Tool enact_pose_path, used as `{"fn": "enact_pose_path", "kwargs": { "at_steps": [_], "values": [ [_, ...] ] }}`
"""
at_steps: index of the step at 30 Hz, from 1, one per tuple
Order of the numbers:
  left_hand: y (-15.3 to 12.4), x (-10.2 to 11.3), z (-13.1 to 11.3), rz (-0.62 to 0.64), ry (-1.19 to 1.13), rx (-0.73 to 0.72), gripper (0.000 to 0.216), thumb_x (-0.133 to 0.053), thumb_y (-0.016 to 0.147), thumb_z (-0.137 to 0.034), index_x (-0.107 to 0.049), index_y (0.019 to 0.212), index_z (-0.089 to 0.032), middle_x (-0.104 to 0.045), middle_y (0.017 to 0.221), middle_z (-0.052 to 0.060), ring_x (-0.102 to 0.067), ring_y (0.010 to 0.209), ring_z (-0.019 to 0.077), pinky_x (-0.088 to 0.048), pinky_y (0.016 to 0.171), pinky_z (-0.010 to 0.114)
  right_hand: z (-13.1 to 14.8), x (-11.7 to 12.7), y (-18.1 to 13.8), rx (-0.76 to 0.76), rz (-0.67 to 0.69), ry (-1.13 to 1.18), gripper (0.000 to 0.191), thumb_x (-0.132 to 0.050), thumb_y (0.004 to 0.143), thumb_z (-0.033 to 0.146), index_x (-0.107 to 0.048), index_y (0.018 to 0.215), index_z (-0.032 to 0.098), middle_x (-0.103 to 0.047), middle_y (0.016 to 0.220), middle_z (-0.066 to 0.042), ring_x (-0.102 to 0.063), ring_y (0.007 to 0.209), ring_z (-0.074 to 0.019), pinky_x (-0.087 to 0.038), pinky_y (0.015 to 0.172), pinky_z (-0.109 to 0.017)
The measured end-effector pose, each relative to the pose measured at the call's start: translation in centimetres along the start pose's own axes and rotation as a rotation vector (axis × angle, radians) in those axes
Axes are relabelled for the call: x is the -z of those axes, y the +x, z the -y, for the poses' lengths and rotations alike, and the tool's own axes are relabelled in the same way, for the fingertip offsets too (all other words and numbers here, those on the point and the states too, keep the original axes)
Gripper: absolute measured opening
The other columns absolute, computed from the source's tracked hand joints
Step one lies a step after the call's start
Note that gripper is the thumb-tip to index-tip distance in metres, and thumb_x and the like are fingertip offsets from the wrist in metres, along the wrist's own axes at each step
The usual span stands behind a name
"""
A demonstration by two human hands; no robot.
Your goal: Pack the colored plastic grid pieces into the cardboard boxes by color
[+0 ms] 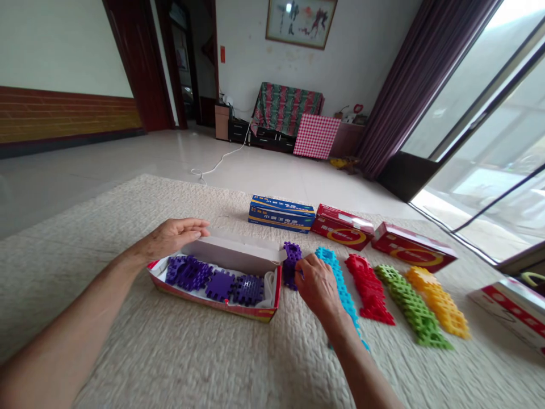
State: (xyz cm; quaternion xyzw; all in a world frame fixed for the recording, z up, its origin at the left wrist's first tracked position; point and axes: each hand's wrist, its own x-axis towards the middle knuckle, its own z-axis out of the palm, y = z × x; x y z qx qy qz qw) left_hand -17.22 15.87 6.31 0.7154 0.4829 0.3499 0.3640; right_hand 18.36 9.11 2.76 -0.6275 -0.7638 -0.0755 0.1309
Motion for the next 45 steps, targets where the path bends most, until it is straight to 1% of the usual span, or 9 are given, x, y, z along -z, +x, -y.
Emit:
{"fn": "enact_pose_path", "kwargs": {
  "at_steps": [6,13,18,22,27,31,39,42,45],
  "values": [
    [0.0,0.1,0.1,0.002,0.021,-0.028,0.038,-0.053,0.080,-0.031,-0.063,0.112,-0.014,-0.073,0.102,0.008,-0.066,0.097,0.0191,-0.049,0.093,0.035,-0.7,-0.3,0.1,0.035,0.018,-0.021,0.021,-0.056,0.083,0.022,-0.065,0.101,0.021,-0.062,0.097,-0.006,-0.059,0.092,-0.0219,-0.041,0.079,-0.033],
    [-0.1,0.1,0.1,0.003,0.026,-0.037,0.037,-0.054,0.080,-0.031,-0.064,0.112,-0.014,-0.073,0.103,0.008,-0.066,0.098,0.0196,-0.049,0.092,0.036,-0.9,-0.2,0.1,0.061,0.010,-0.008,0.017,-0.054,0.081,0.021,-0.067,0.092,0.021,-0.064,0.092,-0.006,-0.061,0.087,-0.0210,-0.044,0.077,-0.033],
    [-0.2,0.0,-0.3,0.010,-0.031,-0.008,0.037,-0.054,0.078,-0.027,-0.064,0.111,-0.013,-0.072,0.104,0.009,-0.066,0.101,0.0195,-0.047,0.096,0.035,-1.5,3.0,0.3,-0.015,-0.168,0.060,0.017,-0.054,0.081,0.031,-0.067,0.087,0.021,-0.065,0.090,-0.006,-0.062,0.077,-0.0199,-0.045,0.069,-0.032],
    [-0.1,0.0,-0.2,0.000,-0.025,-0.029,0.037,-0.054,0.078,-0.028,-0.065,0.110,-0.012,-0.073,0.102,0.009,-0.067,0.098,0.0197,-0.049,0.093,0.035,1.9,6.2,1.6,0.006,-0.297,0.212,0.013,-0.059,0.077,0.032,-0.065,0.081,0.021,-0.065,0.079,-0.003,-0.061,0.070,-0.0177,-0.045,0.066,-0.030],
    [0.1,0.0,0.4,-0.007,0.041,-0.082,0.038,-0.055,0.079,-0.031,-0.066,0.110,-0.014,-0.073,0.102,0.009,-0.067,0.096,0.0201,-0.050,0.090,0.035,10.2,6.0,3.3,0.202,-0.075,0.419,0.009,-0.059,0.075,0.019,-0.067,0.081,0.020,-0.065,0.075,-0.001,-0.059,0.067,-0.0131,-0.042,0.062,-0.024],
    [0.1,-0.1,0.7,-0.003,0.026,-0.087,0.038,-0.054,0.080,-0.031,-0.066,0.112,-0.014,-0.073,0.100,0.008,-0.068,0.095,0.0198,-0.050,0.089,0.034,13.8,3.6,3.9,0.259,0.110,0.350,0.010,-0.059,0.073,0.016,-0.068,0.076,0.021,-0.065,0.073,-0.001,-0.058,0.064,-0.0126,-0.038,0.059,-0.023],
    [0.0,-0.1,0.5,-0.004,0.000,-0.081,0.036,-0.053,0.080,-0.027,-0.066,0.112,-0.015,-0.074,0.101,0.008,-0.068,0.096,0.0191,-0.050,0.090,0.033,14.5,1.7,4.4,0.243,0.210,0.323,0.010,-0.060,0.071,0.015,-0.066,0.076,0.021,-0.066,0.075,-0.001,-0.059,0.069,-0.0142,-0.039,0.063,-0.024],
    [0.0,-0.1,0.6,-0.005,0.022,-0.088,0.036,-0.053,0.081,-0.028,-0.066,0.112,-0.015,-0.074,0.100,0.007,-0.068,0.095,0.0191,-0.049,0.091,0.033,14.1,2.6,4.0,0.231,0.139,0.374,0.007,-0.059,0.074,0.019,-0.065,0.078,0.020,-0.065,0.076,-0.002,-0.057,0.065,-0.0128,-0.039,0.061,-0.023],
    [0.1,0.0,0.5,0.001,0.049,-0.088,0.037,-0.053,0.080,-0.031,-0.066,0.111,-0.015,-0.074,0.100,0.007,-0.068,0.094,0.0191,-0.049,0.090,0.033,11.4,4.2,3.5,0.194,0.006,0.440,0.011,-0.054,0.079,0.021,-0.064,0.076,0.019,-0.063,0.071,-0.001,-0.056,0.063,-0.0117,-0.040,0.061,-0.023]
  ]
}}
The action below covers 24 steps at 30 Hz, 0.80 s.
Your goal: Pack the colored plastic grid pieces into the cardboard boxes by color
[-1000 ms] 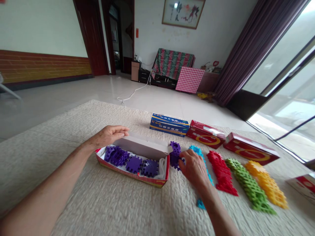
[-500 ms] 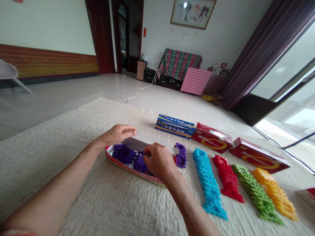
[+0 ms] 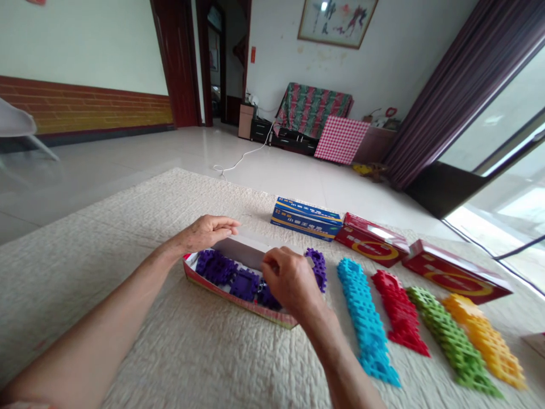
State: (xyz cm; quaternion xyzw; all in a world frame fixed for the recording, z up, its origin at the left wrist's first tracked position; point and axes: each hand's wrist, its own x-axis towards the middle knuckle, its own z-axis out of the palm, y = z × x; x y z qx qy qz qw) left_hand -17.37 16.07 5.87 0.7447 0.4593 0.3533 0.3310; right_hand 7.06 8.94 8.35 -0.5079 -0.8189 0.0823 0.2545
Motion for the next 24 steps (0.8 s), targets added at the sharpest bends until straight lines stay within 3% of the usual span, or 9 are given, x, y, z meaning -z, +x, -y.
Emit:
{"fn": "enact_pose_path", "kwargs": {
  "at_steps": [5,9,16,24],
  "values": [
    [-0.1,0.0,-0.7,-0.003,0.037,0.034,0.040,-0.053,0.080,-0.035,-0.066,0.110,-0.013,-0.073,0.101,0.009,-0.067,0.093,0.0203,-0.050,0.088,0.034,-7.3,4.3,-2.7,-0.209,-0.212,-0.083,0.016,-0.055,0.079,0.031,-0.066,0.075,0.020,-0.064,0.069,-0.001,-0.058,0.062,-0.0135,-0.042,0.060,-0.025],
    [-0.1,0.0,-0.7,0.016,0.024,0.045,0.039,-0.053,0.079,-0.034,-0.065,0.111,-0.014,-0.073,0.102,0.008,-0.067,0.097,0.0204,-0.049,0.091,0.034,-11.5,4.1,-4.2,-0.309,-0.135,-0.225,0.017,-0.053,0.077,0.027,-0.068,0.078,0.021,-0.064,0.071,-0.001,-0.059,0.066,-0.0152,-0.042,0.063,-0.026],
    [0.0,0.0,-0.3,0.006,0.038,0.042,0.036,-0.054,0.079,-0.033,-0.067,0.109,-0.018,-0.074,0.101,0.005,-0.067,0.097,0.0194,-0.050,0.089,0.031,-11.4,0.6,-4.4,-0.302,-0.044,-0.282,0.022,-0.056,0.076,0.016,-0.070,0.093,0.020,-0.064,0.092,-0.006,-0.060,0.083,-0.0184,-0.042,0.073,-0.029],
    [0.0,0.0,-0.5,0.007,0.051,0.041,0.036,-0.054,0.078,-0.033,-0.067,0.108,-0.017,-0.073,0.101,0.006,-0.067,0.095,0.0199,-0.050,0.090,0.034,-11.6,0.3,-4.3,-0.318,-0.025,-0.339,0.021,-0.054,0.080,0.018,-0.067,0.097,0.019,-0.061,0.095,-0.007,-0.060,0.085,-0.0193,-0.042,0.074,-0.029]
  ]
}}
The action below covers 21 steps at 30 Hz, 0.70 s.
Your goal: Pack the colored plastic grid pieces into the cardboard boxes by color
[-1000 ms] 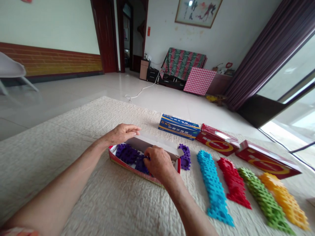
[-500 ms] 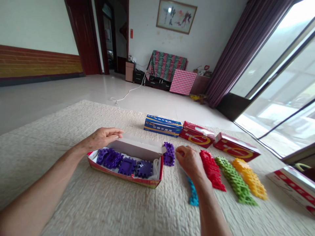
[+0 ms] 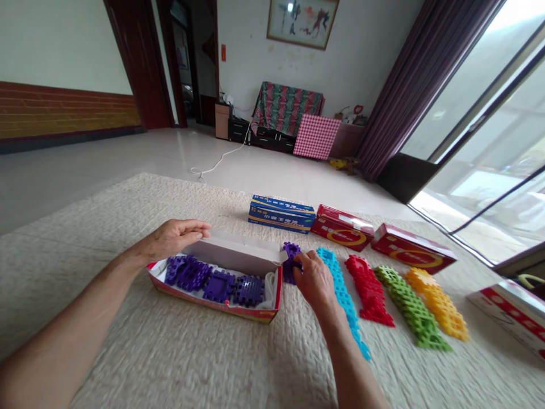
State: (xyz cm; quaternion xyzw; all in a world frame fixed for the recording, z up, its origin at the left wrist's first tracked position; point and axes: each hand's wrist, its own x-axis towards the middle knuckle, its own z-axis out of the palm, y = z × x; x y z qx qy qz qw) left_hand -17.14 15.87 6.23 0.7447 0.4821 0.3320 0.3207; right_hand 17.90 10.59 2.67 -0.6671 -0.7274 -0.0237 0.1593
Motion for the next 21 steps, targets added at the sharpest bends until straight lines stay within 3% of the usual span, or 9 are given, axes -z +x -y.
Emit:
{"fn": "enact_pose_path", "kwargs": {
  "at_steps": [10,17,21],
  "values": [
    [0.1,-0.1,0.3,0.011,-0.037,0.006,0.035,-0.054,0.079,-0.032,-0.066,0.109,-0.017,-0.073,0.103,0.006,-0.066,0.098,0.0195,-0.049,0.093,0.035,-0.8,0.0,0.1,0.038,-0.061,-0.016,0.016,-0.054,0.076,0.019,-0.067,0.085,0.019,-0.063,0.089,-0.006,-0.059,0.077,-0.0179,-0.042,0.069,-0.028],
    [0.0,-0.1,-0.3,-0.007,-0.031,0.014,0.038,-0.055,0.079,-0.036,-0.067,0.108,-0.014,-0.073,0.103,0.008,-0.066,0.098,0.0217,-0.048,0.093,0.037,-0.7,4.3,0.1,-0.167,-0.196,0.219,0.015,-0.056,0.071,0.030,-0.063,0.080,0.020,-0.067,0.069,-0.001,-0.062,0.064,-0.0166,-0.045,0.063,-0.028],
    [0.0,-0.1,-0.3,-0.014,-0.019,-0.002,0.038,-0.054,0.079,-0.037,-0.067,0.107,-0.015,-0.073,0.102,0.008,-0.066,0.096,0.0205,-0.049,0.090,0.035,2.5,6.2,-0.6,-0.092,-0.203,0.375,0.021,-0.057,0.072,0.032,-0.066,0.088,0.020,-0.070,0.073,-0.002,-0.064,0.065,-0.0167,-0.048,0.063,-0.028]
  ]
}}
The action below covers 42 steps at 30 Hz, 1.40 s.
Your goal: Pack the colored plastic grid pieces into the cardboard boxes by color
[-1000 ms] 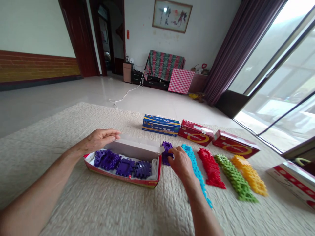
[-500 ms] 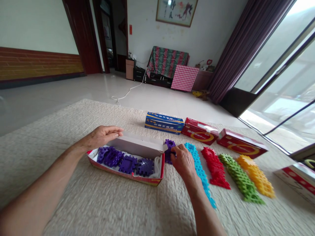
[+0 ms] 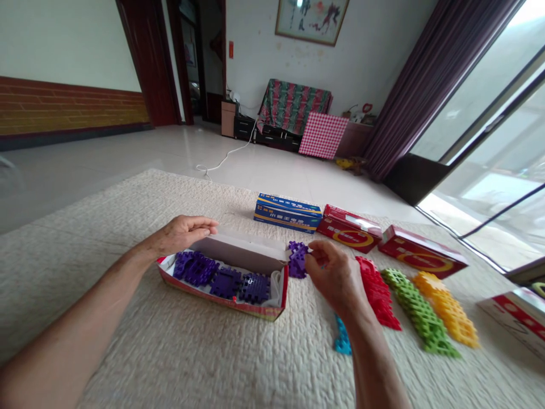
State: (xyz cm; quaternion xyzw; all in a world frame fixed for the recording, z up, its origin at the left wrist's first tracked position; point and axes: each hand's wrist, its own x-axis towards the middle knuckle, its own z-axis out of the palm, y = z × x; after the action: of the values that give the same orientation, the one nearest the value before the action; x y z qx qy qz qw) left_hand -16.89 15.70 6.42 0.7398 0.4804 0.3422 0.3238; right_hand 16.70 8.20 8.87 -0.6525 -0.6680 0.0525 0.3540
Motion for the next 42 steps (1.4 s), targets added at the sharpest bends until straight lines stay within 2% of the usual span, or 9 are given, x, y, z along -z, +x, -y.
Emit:
{"fn": "enact_pose_path", "kwargs": {
  "at_steps": [3,8,13,16,19,23,26,30,42],
  "values": [
    [0.0,0.1,0.1,0.003,0.023,-0.010,0.038,-0.054,0.080,-0.036,-0.068,0.108,-0.015,-0.073,0.102,0.007,-0.066,0.096,0.0202,-0.049,0.089,0.034,3.2,-1.0,-0.9,0.079,0.093,0.023,0.017,-0.055,0.074,0.028,-0.068,0.083,0.021,-0.069,0.069,-0.002,-0.063,0.061,-0.0150,-0.045,0.059,-0.026],
    [0.0,0.2,0.1,0.003,0.043,-0.035,0.038,-0.053,0.080,-0.035,-0.068,0.109,-0.014,-0.073,0.102,0.008,-0.067,0.095,0.0203,-0.049,0.088,0.033,6.7,-3.6,-1.8,0.132,0.239,-0.263,0.013,-0.056,0.075,0.025,-0.067,0.071,0.020,-0.067,0.064,-0.003,-0.059,0.056,-0.0145,-0.034,0.051,-0.026],
    [0.1,0.2,0.5,0.014,0.049,-0.050,0.038,-0.052,0.081,-0.034,-0.067,0.110,-0.015,-0.073,0.099,0.007,-0.067,0.091,0.0190,-0.050,0.085,0.032,8.0,-4.8,-2.2,0.122,0.385,-0.502,0.018,-0.051,0.079,0.025,-0.066,0.087,0.021,-0.070,0.073,-0.006,-0.066,0.067,-0.0194,-0.032,0.053,-0.027],
    [0.1,0.2,0.9,0.010,0.045,-0.053,0.038,-0.053,0.081,-0.034,-0.067,0.110,-0.015,-0.074,0.096,0.006,-0.067,0.087,0.0182,-0.050,0.083,0.032,8.6,-4.9,-2.2,0.115,0.464,-0.608,0.019,-0.049,0.081,0.025,-0.065,0.089,0.021,-0.070,0.076,-0.008,-0.067,0.070,-0.0223,-0.034,0.053,-0.028],
    [0.2,0.2,1.1,0.005,0.046,-0.061,0.038,-0.053,0.081,-0.035,-0.067,0.110,-0.015,-0.074,0.094,0.006,-0.067,0.086,0.0180,-0.051,0.082,0.032,9.0,-4.9,-2.1,0.110,0.520,-0.670,0.018,-0.049,0.082,0.026,-0.064,0.087,0.019,-0.070,0.078,-0.011,-0.068,0.072,-0.0247,-0.035,0.054,-0.029],
    [0.2,0.2,1.0,0.003,0.059,-0.067,0.038,-0.053,0.081,-0.035,-0.068,0.110,-0.015,-0.074,0.094,0.006,-0.067,0.086,0.0181,-0.051,0.081,0.031,8.8,-4.7,-1.9,0.106,0.518,-0.681,0.020,-0.047,0.084,0.028,-0.064,0.087,0.017,-0.069,0.076,-0.012,-0.067,0.071,-0.0246,-0.036,0.054,-0.030],
    [0.1,0.2,0.9,0.007,0.061,-0.069,0.037,-0.053,0.081,-0.034,-0.068,0.109,-0.015,-0.074,0.094,0.006,-0.067,0.085,0.0181,-0.051,0.080,0.031,8.1,-4.2,-1.7,0.213,0.549,-0.558,0.015,-0.049,0.081,0.020,-0.064,0.084,0.019,-0.068,0.082,-0.008,-0.066,0.075,-0.0204,-0.038,0.059,-0.029],
    [0.1,0.1,1.0,0.011,0.059,-0.067,0.037,-0.052,0.082,-0.035,-0.068,0.109,-0.016,-0.074,0.094,0.006,-0.067,0.085,0.0181,-0.051,0.081,0.032,7.2,-3.9,-1.1,0.370,0.610,-0.381,0.022,-0.051,0.078,0.011,-0.067,0.087,0.022,-0.066,0.092,-0.003,-0.062,0.084,-0.0159,-0.039,0.067,-0.026],
    [0.1,0.1,0.2,0.013,0.042,-0.021,0.038,-0.053,0.079,-0.035,-0.068,0.108,-0.015,-0.074,0.102,0.007,-0.067,0.094,0.0197,-0.050,0.088,0.032,7.3,-4.9,-1.3,0.355,0.572,-0.582,0.024,-0.048,0.084,0.012,-0.069,0.072,0.017,-0.066,0.078,-0.008,-0.060,0.069,-0.0160,-0.033,0.056,-0.027]
  ]
}}
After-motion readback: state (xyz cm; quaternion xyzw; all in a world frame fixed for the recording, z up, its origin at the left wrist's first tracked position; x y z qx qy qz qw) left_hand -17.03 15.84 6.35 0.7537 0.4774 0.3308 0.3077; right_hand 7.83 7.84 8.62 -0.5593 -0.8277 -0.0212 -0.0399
